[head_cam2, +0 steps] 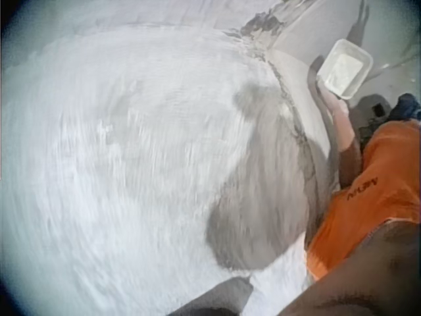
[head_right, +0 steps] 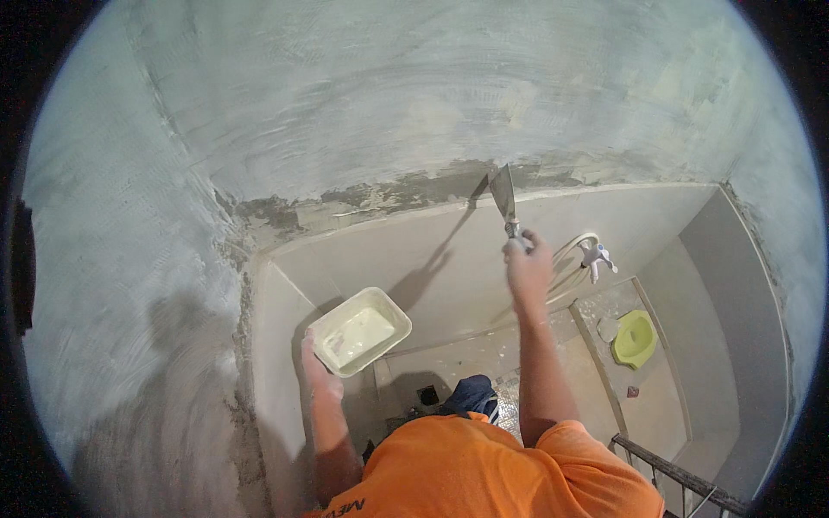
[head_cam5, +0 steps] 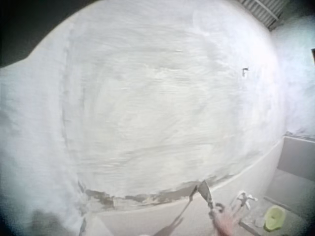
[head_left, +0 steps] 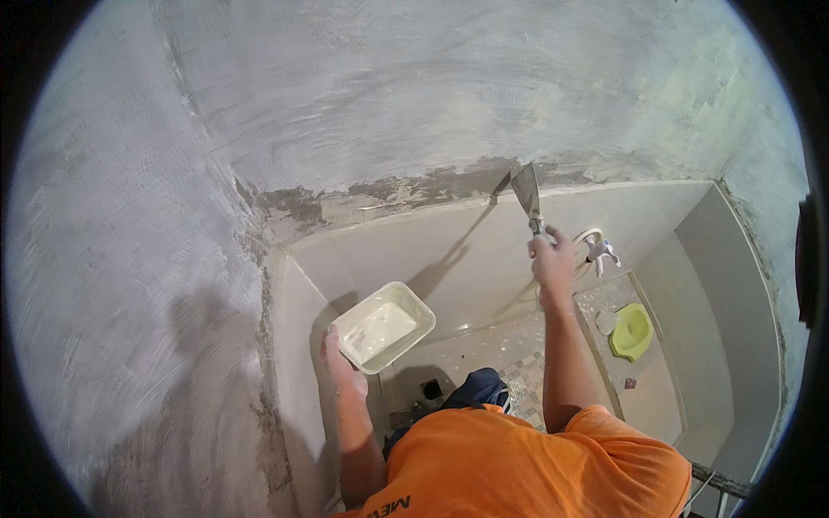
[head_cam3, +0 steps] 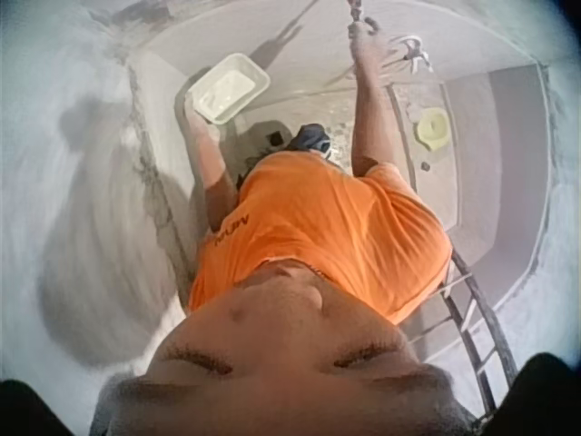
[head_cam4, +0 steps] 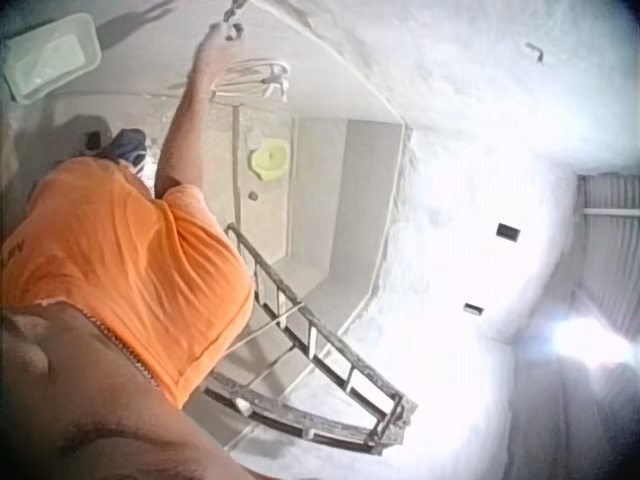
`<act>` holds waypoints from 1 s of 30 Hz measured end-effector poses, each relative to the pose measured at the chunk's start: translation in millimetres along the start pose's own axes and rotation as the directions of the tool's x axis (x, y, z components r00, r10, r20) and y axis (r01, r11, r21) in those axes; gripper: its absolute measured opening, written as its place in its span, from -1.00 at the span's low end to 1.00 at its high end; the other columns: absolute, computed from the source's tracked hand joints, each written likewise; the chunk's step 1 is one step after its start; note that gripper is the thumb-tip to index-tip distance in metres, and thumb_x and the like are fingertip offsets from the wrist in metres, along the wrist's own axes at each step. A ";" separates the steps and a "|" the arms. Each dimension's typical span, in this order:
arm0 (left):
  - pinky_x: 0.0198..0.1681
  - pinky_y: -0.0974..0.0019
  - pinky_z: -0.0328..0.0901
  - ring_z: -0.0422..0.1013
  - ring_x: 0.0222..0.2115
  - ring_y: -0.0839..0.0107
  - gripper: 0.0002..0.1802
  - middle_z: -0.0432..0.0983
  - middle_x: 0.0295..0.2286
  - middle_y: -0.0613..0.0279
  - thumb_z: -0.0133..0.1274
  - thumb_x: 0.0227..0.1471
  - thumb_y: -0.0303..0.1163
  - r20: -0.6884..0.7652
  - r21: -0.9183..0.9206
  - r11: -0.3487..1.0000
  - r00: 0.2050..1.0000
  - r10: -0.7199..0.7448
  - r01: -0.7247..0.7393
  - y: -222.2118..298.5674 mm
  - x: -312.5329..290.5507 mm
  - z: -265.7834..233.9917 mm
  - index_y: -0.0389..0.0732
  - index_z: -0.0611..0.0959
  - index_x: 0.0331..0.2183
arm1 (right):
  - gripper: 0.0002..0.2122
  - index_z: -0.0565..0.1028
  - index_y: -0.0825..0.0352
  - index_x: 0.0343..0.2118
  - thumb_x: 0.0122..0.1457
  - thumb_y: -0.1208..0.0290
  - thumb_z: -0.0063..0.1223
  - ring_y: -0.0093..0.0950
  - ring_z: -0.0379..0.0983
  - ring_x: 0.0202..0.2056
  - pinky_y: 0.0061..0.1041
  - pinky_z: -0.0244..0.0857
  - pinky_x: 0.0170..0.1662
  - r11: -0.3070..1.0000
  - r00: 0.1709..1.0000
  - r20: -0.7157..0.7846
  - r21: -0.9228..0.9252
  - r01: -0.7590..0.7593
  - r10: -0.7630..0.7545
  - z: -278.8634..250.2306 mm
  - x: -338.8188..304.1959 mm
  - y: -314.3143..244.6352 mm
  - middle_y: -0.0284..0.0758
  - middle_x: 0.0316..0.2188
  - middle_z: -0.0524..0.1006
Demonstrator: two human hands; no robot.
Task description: The person applies plaster to the upper edge of a tiled wall using a putty knife and a small plastic container of plaster mix.
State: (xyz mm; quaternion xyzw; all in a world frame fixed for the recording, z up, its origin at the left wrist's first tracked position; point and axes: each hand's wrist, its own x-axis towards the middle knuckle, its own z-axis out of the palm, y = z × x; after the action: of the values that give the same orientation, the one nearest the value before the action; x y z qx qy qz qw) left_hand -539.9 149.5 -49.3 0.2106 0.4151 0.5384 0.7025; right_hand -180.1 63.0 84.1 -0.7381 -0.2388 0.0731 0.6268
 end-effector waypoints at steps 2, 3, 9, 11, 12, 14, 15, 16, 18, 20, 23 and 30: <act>0.16 0.12 0.31 0.45 0.03 0.16 -0.46 0.52 0.01 0.05 -0.13 0.33 -0.05 -0.010 0.008 1.000 1.000 0.017 -0.017 1.9 -5.7 7.2 -0.30 0.50 0.10 | -0.72 0.49 0.50 -0.10 0.14 0.48 0.04 -0.21 0.49 -0.55 -0.23 0.32 -0.45 0.914 0.939 -0.005 -0.233 0.332 -0.343 35.8 -19.9 27.7 -0.12 -0.57 0.54; 0.12 0.12 0.35 0.47 0.00 0.17 -0.49 0.53 -0.02 0.06 -0.08 0.30 -0.09 -0.023 -0.012 1.000 0.999 0.025 -0.025 3.4 -5.6 6.8 -0.30 0.52 0.06 | -0.72 0.48 0.48 -0.09 0.16 0.48 0.03 -0.07 0.51 -0.47 -0.13 0.34 -0.38 0.890 0.931 0.082 -0.276 0.363 -0.354 56.5 -39.4 22.4 -0.03 -0.53 0.56; 0.08 0.11 0.37 0.48 -0.02 0.18 -0.51 0.53 -0.05 0.07 -0.05 0.28 -0.10 0.031 -0.021 0.999 0.999 0.029 -0.028 -6.5 3.7 9.0 -0.29 0.53 0.03 | -0.67 0.49 0.53 -0.04 0.23 0.38 0.04 0.01 0.51 -0.37 -0.08 0.37 -0.26 0.918 0.750 0.610 -0.089 0.387 -0.256 73.8 -101.7 -22.8 0.08 -0.45 0.55; 0.17 0.11 0.29 0.44 0.05 0.17 -0.45 0.51 0.03 0.08 -0.13 0.33 -0.03 0.070 0.025 1.000 0.997 -0.010 0.008 -9.9 6.8 13.8 -0.27 0.50 0.10 | -0.63 0.51 0.52 -0.02 0.24 0.31 0.07 -0.05 0.53 -0.40 -0.14 0.38 -0.28 0.934 0.774 0.598 -0.114 0.339 -0.208 68.9 -90.0 1.3 0.01 -0.46 0.57; 0.17 0.11 0.29 0.44 0.05 0.17 -0.45 0.51 0.03 0.08 -0.13 0.32 -0.02 0.084 0.028 0.999 0.996 -0.021 0.019 -11.0 5.6 20.2 -0.27 0.50 0.10 | -0.60 0.52 0.49 0.01 0.24 0.27 0.08 -0.04 0.56 -0.37 -0.13 0.40 -0.26 0.944 0.846 0.516 -0.195 0.267 -0.132 65.3 -61.2 38.5 -0.02 -0.45 0.59; 0.16 0.10 0.30 0.44 0.05 0.17 -0.44 0.51 0.02 0.07 -0.11 0.31 -0.01 0.077 0.024 0.999 0.997 -0.023 0.022 -6.2 1.0 20.0 -0.26 0.50 0.10 | -0.58 0.54 0.45 0.03 0.25 0.21 0.11 -0.13 0.56 -0.37 -0.19 0.41 -0.25 0.976 0.908 0.414 -0.216 0.026 0.068 38.7 -27.8 37.1 -0.14 -0.44 0.60; 0.12 0.10 0.34 0.46 0.01 0.17 -0.47 0.52 -0.01 0.06 -0.07 0.29 -0.05 0.048 -0.003 1.000 0.999 -0.012 0.012 -2.1 -2.1 17.1 -0.28 0.52 0.06 | -0.59 0.55 0.45 0.01 0.25 0.20 0.11 -0.24 0.54 -0.41 -0.25 0.41 -0.27 0.976 0.894 0.404 -0.167 -0.139 0.197 16.8 -19.2 12.8 -0.24 -0.44 0.59; 0.08 0.10 0.37 0.48 -0.02 0.16 -0.50 0.53 -0.05 0.06 -0.04 0.27 -0.09 0.038 -0.030 0.999 0.999 -0.009 0.010 -1.0 -4.6 21.7 -0.30 0.53 0.03 | -0.63 0.56 0.43 0.00 0.25 0.26 0.10 -0.42 0.47 -0.48 -0.36 0.37 -0.36 0.970 0.908 0.353 -0.174 -0.172 0.225 -7.0 -0.5 19.2 -0.34 -0.47 0.53; 0.04 0.10 0.41 0.50 -0.05 0.16 -0.52 0.54 -0.09 0.05 0.00 0.25 -0.12 0.043 -0.051 0.999 0.999 -0.016 0.018 -6.0 -3.7 26.5 -0.33 0.55 -0.01 | -0.64 0.55 0.43 0.01 0.25 0.29 0.12 -0.44 0.48 -0.40 -0.34 0.36 -0.35 0.961 0.993 -0.116 -0.271 -0.062 0.032 -46.3 37.8 74.2 -0.29 -0.43 0.52; 0.04 0.10 0.41 0.51 -0.05 0.16 -0.51 0.54 -0.09 0.04 0.01 0.24 -0.11 0.006 -0.049 0.999 1.000 0.019 -0.019 -5.5 5.5 6.6 -0.33 0.55 -0.01 | -0.63 0.54 0.46 0.01 0.26 0.28 0.15 -0.32 0.49 -0.28 -0.25 0.35 -0.22 0.966 0.978 -0.071 -0.155 -0.207 0.198 -59.4 38.3 42.3 -0.19 -0.33 0.55; 0.16 0.11 0.31 0.45 0.03 0.16 -0.44 0.52 0.02 0.07 -0.07 0.30 -0.02 0.064 0.029 1.000 0.998 -0.009 0.007 -4.8 0.3 18.3 -0.28 0.50 0.09 | -0.67 0.54 0.47 -0.08 0.26 0.29 0.15 -0.15 0.50 -0.23 -0.15 0.34 -0.15 0.982 0.985 -0.173 -0.190 -0.015 -0.019 -47.6 41.7 64.4 -0.09 -0.31 0.57; 0.11 0.13 0.35 0.48 -0.01 0.19 -0.50 0.54 -0.03 0.07 -0.06 0.30 -0.08 0.068 0.021 1.000 0.998 -0.008 0.006 -10.7 3.6 26.3 -0.31 0.53 0.04 | -0.70 0.53 0.56 -0.16 0.21 0.37 0.05 -0.05 0.48 -0.42 -0.17 0.30 -0.28 0.958 0.894 0.442 -0.216 0.188 -0.076 43.8 -66.9 0.1 0.12 -0.52 0.46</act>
State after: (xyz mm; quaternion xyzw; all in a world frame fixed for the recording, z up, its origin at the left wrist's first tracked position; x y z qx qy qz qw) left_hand -512.1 153.3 -43.6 0.2347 0.3972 0.5241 0.7159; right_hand -256.5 72.3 62.2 -0.7594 -0.4283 0.1598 0.4630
